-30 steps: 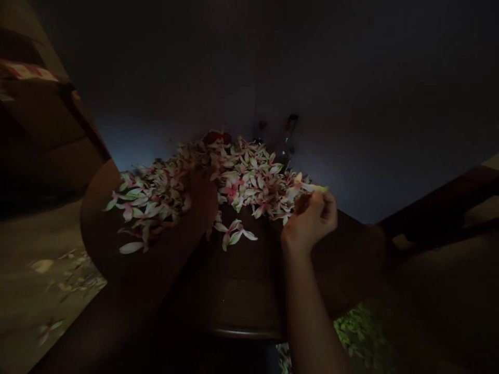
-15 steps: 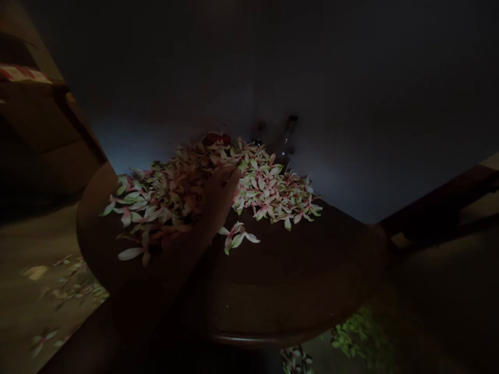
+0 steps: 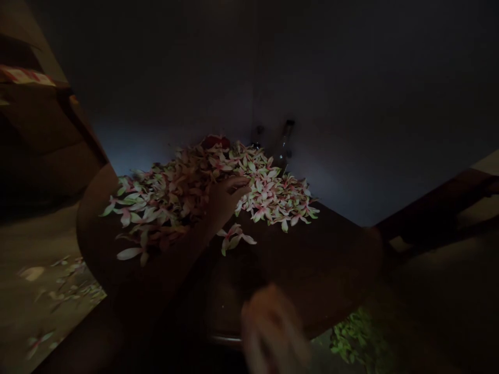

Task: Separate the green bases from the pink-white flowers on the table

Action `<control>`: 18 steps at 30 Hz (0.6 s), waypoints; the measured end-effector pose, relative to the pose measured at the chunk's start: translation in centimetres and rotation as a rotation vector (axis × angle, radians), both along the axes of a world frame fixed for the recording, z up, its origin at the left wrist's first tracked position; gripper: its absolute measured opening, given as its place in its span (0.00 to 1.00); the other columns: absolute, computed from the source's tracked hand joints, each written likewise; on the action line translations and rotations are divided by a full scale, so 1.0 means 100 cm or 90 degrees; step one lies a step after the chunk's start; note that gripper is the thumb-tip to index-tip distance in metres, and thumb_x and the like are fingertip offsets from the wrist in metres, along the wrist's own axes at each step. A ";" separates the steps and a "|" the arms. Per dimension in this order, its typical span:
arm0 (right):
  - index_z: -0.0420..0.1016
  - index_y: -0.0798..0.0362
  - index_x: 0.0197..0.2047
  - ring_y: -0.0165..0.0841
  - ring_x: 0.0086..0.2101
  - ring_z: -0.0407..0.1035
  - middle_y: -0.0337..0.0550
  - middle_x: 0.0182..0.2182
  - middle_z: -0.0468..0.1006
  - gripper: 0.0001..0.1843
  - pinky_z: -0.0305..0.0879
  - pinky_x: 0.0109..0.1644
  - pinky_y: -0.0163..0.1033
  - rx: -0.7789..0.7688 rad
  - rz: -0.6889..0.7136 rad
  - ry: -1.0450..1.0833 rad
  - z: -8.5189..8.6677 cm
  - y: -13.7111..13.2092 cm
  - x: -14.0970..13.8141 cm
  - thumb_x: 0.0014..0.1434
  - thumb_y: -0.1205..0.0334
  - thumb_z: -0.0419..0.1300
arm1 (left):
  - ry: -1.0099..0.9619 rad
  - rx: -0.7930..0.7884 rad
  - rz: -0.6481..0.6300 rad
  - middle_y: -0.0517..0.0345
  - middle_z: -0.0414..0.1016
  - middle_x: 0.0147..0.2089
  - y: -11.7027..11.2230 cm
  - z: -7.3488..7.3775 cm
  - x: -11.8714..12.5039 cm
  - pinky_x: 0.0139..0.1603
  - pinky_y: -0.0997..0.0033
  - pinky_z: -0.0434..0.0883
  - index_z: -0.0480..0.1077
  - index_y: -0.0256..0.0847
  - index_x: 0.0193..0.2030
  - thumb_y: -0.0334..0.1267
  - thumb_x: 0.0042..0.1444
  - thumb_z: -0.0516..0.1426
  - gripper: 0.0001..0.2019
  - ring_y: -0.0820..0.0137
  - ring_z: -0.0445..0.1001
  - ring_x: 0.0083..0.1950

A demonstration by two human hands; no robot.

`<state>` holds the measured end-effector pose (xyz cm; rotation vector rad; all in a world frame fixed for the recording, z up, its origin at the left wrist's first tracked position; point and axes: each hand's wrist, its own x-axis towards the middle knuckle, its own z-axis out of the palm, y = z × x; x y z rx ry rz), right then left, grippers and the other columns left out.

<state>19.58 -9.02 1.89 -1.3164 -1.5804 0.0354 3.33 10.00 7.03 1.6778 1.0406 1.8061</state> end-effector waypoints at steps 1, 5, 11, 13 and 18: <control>0.77 0.29 0.45 0.43 0.42 0.76 0.39 0.38 0.80 0.11 0.76 0.43 0.51 0.036 0.015 0.025 0.017 0.033 -0.006 0.58 0.48 0.62 | -0.008 -0.012 0.013 0.56 0.83 0.44 0.000 0.001 -0.001 0.48 0.68 0.75 0.81 0.44 0.41 0.36 0.56 0.64 0.06 0.66 0.81 0.46; 0.73 0.46 0.43 0.33 0.32 0.71 0.40 0.33 0.75 0.12 0.70 0.37 0.40 0.083 0.208 0.231 0.059 0.163 -0.027 0.60 0.49 0.62 | 0.004 -0.073 0.061 0.58 0.84 0.45 0.000 0.004 -0.006 0.53 0.67 0.74 0.81 0.43 0.43 0.36 0.57 0.63 0.08 0.65 0.81 0.48; 0.73 0.49 0.39 0.27 0.22 0.62 0.34 0.25 0.70 0.16 0.58 0.24 0.33 -0.068 0.359 0.422 0.021 0.204 -0.032 0.59 0.45 0.63 | 0.179 -0.028 0.009 0.60 0.84 0.42 0.003 -0.001 -0.005 0.52 0.70 0.73 0.82 0.46 0.41 0.33 0.58 0.62 0.08 0.69 0.81 0.45; 0.74 0.49 0.38 0.27 0.22 0.63 0.34 0.24 0.72 0.15 0.59 0.24 0.33 -0.077 0.370 0.457 0.014 0.197 -0.031 0.58 0.47 0.65 | 0.199 -0.013 0.000 0.61 0.84 0.42 0.004 -0.003 -0.004 0.52 0.69 0.73 0.82 0.47 0.41 0.32 0.58 0.61 0.09 0.69 0.80 0.45; 0.75 0.51 0.33 0.29 0.23 0.66 0.36 0.24 0.75 0.15 0.62 0.25 0.34 -0.112 0.362 0.494 0.021 0.195 -0.028 0.52 0.48 0.69 | 0.225 0.013 -0.003 0.59 0.84 0.41 0.008 -0.006 -0.005 0.49 0.70 0.72 0.82 0.47 0.41 0.32 0.58 0.62 0.09 0.69 0.80 0.43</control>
